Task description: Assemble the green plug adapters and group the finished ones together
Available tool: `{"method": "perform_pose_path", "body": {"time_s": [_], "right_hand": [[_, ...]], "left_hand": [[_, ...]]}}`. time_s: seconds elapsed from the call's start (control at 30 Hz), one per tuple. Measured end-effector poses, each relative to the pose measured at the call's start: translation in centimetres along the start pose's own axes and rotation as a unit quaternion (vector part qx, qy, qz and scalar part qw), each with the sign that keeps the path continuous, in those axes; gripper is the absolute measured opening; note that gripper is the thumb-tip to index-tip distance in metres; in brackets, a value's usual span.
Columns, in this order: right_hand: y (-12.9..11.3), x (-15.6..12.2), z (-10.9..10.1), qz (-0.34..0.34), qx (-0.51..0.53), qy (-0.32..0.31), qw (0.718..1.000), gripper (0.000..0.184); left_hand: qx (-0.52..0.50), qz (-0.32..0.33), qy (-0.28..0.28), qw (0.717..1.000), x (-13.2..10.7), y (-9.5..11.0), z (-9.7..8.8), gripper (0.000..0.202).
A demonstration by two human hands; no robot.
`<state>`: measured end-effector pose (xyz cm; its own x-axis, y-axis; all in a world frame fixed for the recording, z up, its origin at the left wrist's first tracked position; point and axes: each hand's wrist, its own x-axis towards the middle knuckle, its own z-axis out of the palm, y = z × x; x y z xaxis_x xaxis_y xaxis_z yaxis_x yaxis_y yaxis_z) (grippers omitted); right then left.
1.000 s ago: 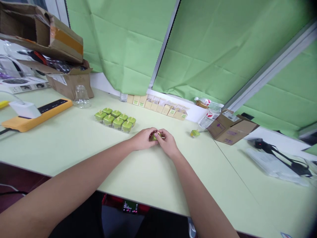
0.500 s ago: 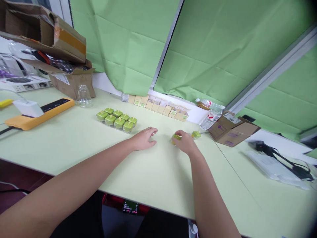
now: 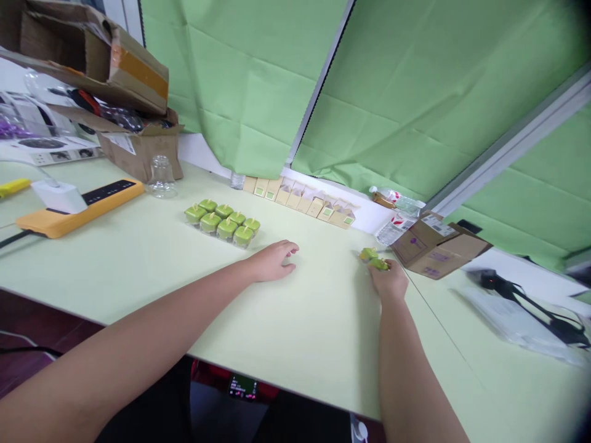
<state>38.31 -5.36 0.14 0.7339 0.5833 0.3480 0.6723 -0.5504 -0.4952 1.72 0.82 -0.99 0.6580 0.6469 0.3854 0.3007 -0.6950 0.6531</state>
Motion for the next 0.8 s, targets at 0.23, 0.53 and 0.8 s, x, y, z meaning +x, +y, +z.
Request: {"method": "perform_pose_path", "body": {"time_s": [0.23,0.53,0.8], "right_hand": [[-5.2,-3.1,-0.5,-0.115,0.073,0.112,0.984,0.055],[-11.5,-10.5,3.2,-0.378,0.17,-0.141,0.899,0.035],[-11.7,-10.6,2.7,-0.34,0.188,-0.194,0.901,0.027]], "left_hand": [[0.22,0.034,0.125,0.967,0.8,1.3,-2.5,0.026],[0.424,-0.167,0.129,0.881,0.5,-0.4,-6.5,0.019],[0.336,-0.068,0.102,0.934,0.8,0.2,-5.2,0.021]]}}
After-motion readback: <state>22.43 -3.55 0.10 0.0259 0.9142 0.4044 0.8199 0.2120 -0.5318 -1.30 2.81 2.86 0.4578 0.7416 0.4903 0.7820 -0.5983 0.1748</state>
